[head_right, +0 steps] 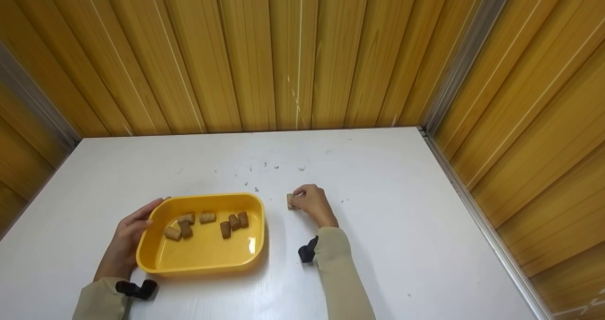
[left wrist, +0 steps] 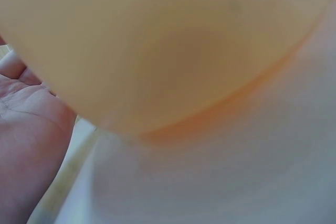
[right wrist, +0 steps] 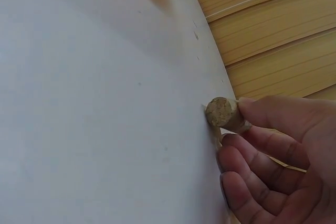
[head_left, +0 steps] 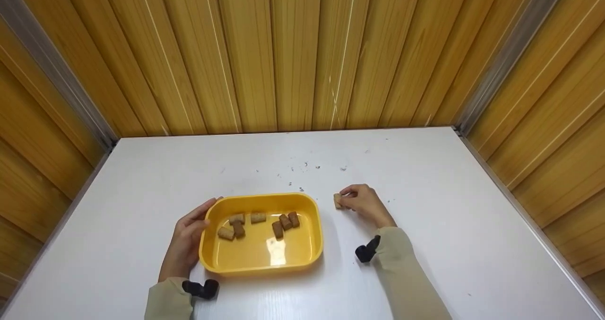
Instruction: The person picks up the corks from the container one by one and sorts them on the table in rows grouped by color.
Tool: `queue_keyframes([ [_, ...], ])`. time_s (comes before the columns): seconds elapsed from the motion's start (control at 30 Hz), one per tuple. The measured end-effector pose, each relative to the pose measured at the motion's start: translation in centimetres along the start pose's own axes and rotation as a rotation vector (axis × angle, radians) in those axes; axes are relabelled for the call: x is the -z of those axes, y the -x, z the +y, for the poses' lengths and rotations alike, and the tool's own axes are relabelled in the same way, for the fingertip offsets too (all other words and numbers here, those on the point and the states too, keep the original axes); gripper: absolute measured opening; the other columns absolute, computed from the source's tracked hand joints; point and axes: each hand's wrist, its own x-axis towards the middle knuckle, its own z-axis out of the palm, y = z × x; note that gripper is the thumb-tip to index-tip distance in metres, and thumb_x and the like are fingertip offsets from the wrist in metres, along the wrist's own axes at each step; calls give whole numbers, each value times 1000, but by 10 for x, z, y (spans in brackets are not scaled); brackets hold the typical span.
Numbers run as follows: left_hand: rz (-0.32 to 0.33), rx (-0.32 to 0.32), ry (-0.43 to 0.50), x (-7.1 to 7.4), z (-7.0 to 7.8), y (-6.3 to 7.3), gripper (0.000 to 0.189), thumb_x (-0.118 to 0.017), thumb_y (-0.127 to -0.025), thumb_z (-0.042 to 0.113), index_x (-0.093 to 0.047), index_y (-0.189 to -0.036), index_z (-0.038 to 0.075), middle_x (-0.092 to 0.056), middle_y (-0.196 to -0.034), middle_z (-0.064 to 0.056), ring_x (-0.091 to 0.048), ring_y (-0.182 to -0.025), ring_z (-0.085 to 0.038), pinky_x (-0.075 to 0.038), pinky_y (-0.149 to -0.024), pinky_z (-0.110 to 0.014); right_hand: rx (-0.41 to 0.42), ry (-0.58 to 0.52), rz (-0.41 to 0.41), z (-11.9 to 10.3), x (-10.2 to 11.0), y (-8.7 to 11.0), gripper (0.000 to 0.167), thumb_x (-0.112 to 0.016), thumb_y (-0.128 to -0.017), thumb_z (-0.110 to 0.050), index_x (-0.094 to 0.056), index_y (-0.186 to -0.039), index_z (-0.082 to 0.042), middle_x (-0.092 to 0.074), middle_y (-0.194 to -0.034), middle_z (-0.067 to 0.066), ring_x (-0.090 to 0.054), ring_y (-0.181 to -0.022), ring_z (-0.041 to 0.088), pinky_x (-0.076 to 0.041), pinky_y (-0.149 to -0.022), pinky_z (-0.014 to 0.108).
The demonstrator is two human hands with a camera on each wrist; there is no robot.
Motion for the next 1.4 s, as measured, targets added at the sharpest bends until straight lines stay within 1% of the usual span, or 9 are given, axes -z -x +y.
queue_keyframes([
  [0.17, 8, 16, -16, -2, 1, -1, 51, -41, -91, -10, -35, -142, -9, -60, -135, -3, -53, -128, -17, -41, -108, -32, 0, 20, 2, 0, 2, 0, 32, -68, -83, -24, -70, -109, -5, -69, -91, 6, -58, -77, 14, -49, -67, 21],
  [0.3, 7, 27, -5, -3, 2, -2, 51, -42, -91, -9, -35, -142, -9, -59, -136, -4, -53, -129, -17, -40, -109, -32, -12, 36, -8, 1, 5, -1, 36, -68, -84, -24, -67, -113, -4, -69, -96, 8, -58, -79, 15, -49, -68, 22],
  [0.43, 4, 21, 8, -4, 1, -2, 51, -42, -91, -9, -36, -142, -9, -59, -136, -5, -53, -128, -17, -41, -108, -31, -24, 53, -4, -2, 9, -3, 38, -70, -84, -26, -67, -116, -6, -67, -103, 10, -57, -85, 18, -49, -71, 23],
  [0.53, 11, 17, 7, -4, 1, -2, 51, -41, -91, -10, -37, -141, -9, -59, -135, -5, -53, -128, -17, -42, -108, -30, -8, 53, 5, -7, 12, -3, 38, -71, -84, -27, -67, -116, -7, -66, -108, 10, -58, -92, 20, -51, -74, 25],
  [0.77, 30, 34, 7, -3, 0, -2, 51, -41, -91, -10, -38, -141, -8, -61, -133, -2, -54, -127, -15, -43, -107, -30, 160, 75, 19, -29, 20, 1, 35, -67, -87, -21, -67, -114, 0, -69, -106, 13, -62, -101, 27, -53, -87, 38],
  [0.9, 41, 58, -8, -4, 1, -2, 51, -42, -91, -9, -39, -142, -6, -60, -135, -1, -53, -128, -14, -42, -108, -30, 197, 82, 11, -45, 21, 4, 33, -67, -87, -22, -67, -115, -4, -70, -105, 10, -63, -99, 25, -54, -87, 38],
  [1.03, 53, 73, -18, -5, 2, -2, 52, -42, -91, -8, -39, -143, -4, -59, -136, 0, -52, -129, -14, -41, -108, -30, 259, 99, -9, -59, 19, 7, 32, -67, -88, -21, -67, -116, -7, -70, -105, 9, -65, -98, 23, -56, -87, 37],
  [1.27, 61, 73, -24, -5, 1, -1, 52, -42, -91, -7, -38, -143, -4, -59, -135, 0, -52, -129, -14, -42, -108, -29, 368, 83, -57, -86, 10, 13, 31, -68, -88, -22, -67, -117, -10, -69, -106, 8, -65, -97, 22, -57, -85, 35],
  [1.4, 60, 68, -20, -6, 0, -2, 52, -43, -90, -8, -39, -143, -5, -60, -134, 0, -53, -128, -15, -43, -107, -29, 427, 76, -99, -98, 3, 15, 31, -69, -88, -20, -67, -117, -11, -69, -109, 12, -66, -96, 22, -57, -85, 35],
])
